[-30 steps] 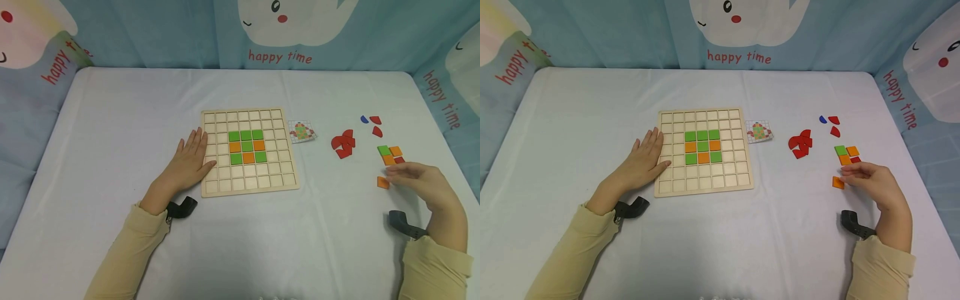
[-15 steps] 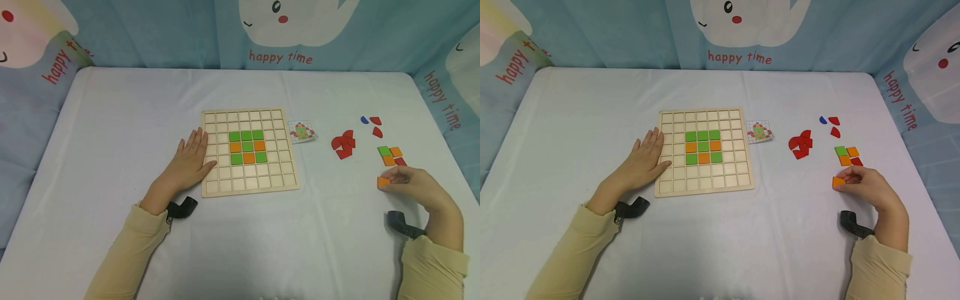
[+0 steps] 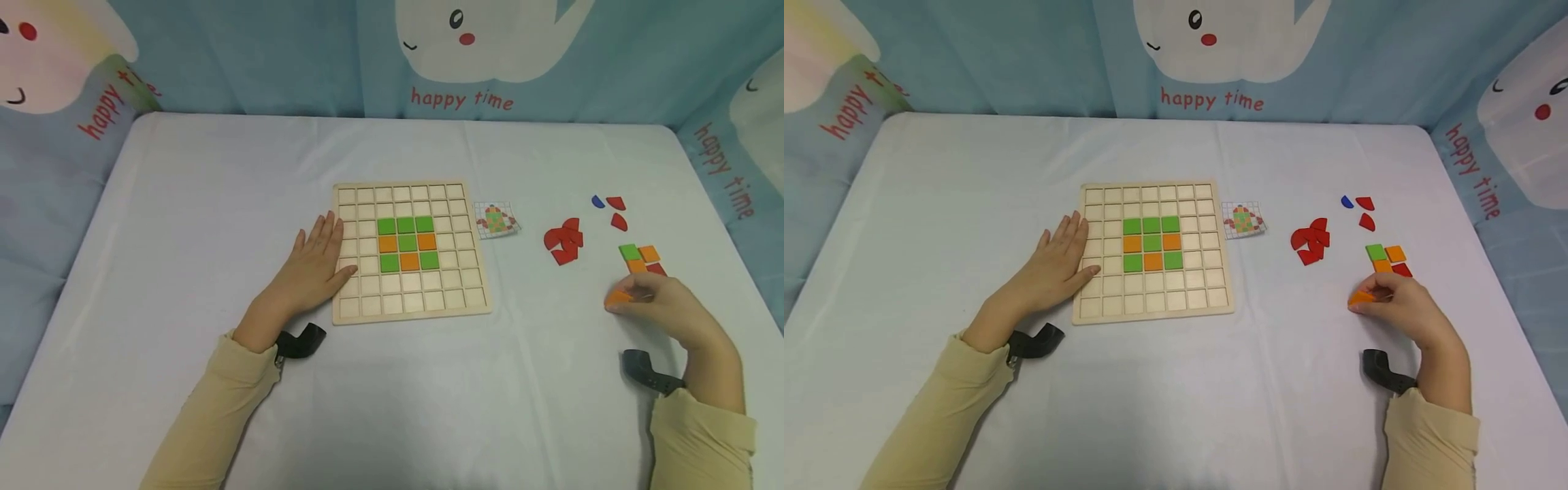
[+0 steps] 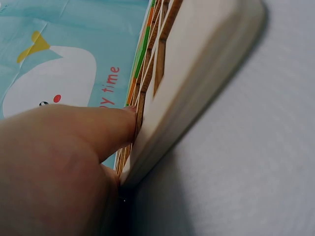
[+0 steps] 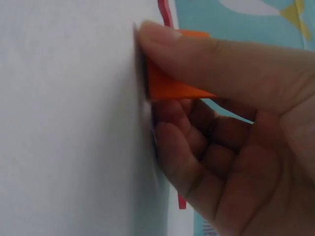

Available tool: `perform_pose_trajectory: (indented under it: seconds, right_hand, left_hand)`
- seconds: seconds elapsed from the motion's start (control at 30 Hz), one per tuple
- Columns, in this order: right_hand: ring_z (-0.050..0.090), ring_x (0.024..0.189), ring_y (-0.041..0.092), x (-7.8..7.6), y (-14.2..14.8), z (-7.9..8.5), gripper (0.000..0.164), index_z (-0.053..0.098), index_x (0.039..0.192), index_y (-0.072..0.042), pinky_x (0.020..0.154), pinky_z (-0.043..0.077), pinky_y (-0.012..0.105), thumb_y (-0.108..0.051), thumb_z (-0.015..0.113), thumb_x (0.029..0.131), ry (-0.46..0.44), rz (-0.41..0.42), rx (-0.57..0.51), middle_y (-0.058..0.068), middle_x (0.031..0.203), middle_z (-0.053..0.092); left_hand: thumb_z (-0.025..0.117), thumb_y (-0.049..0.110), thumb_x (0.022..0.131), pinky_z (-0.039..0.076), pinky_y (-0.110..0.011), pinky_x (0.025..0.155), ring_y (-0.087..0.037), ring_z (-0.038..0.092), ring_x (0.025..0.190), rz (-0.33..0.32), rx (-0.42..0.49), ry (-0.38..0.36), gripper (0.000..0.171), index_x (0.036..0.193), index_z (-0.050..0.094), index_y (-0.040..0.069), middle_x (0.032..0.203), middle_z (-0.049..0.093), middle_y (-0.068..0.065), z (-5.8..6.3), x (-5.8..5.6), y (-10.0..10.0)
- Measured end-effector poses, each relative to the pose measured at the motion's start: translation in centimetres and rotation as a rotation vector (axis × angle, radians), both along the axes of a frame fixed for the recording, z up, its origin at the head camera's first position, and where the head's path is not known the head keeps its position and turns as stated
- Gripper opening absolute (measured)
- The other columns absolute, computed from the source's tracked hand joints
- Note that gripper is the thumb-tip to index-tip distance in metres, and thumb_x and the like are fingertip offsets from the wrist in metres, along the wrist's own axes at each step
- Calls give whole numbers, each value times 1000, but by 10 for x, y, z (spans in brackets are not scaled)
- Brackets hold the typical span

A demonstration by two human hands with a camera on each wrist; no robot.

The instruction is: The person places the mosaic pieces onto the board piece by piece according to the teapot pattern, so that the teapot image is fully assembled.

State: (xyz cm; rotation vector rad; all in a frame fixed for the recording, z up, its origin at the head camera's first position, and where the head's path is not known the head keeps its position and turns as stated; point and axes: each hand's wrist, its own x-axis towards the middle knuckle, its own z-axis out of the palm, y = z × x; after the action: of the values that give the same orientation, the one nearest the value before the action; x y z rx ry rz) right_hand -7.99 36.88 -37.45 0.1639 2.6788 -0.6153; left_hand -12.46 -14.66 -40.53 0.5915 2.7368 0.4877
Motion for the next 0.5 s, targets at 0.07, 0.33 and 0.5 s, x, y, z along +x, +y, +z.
perform_pose_trajectory:
  seconds: [0.07,0.33,0.5]
  right_hand:
    - [48,93,33,1,-2,0,41,60,106,1,63,44,33,-32,71,85,29,8,-8,22,103,58]
    - [47,85,5,3,-16,-3,23,64,104,1,64,43,14,-16,67,89,180,47,-153,0,94,62]
    - [59,79,1,1,-31,-3,15,61,102,4,70,45,9,-4,63,90,213,105,-380,-11,89,64]
  left_hand:
    - [40,37,100,-5,-53,111,-32,-12,142,-2,-3,2,76,148,-1,-6,154,-11,-21,-1,0,0]
    - [40,38,100,-4,-53,111,-32,-10,142,3,6,6,76,148,0,-5,155,-9,-21,-2,2,4]
    - [40,38,100,-4,-52,111,-31,-11,142,4,-8,5,76,149,-1,-4,155,-9,-20,-2,3,4]
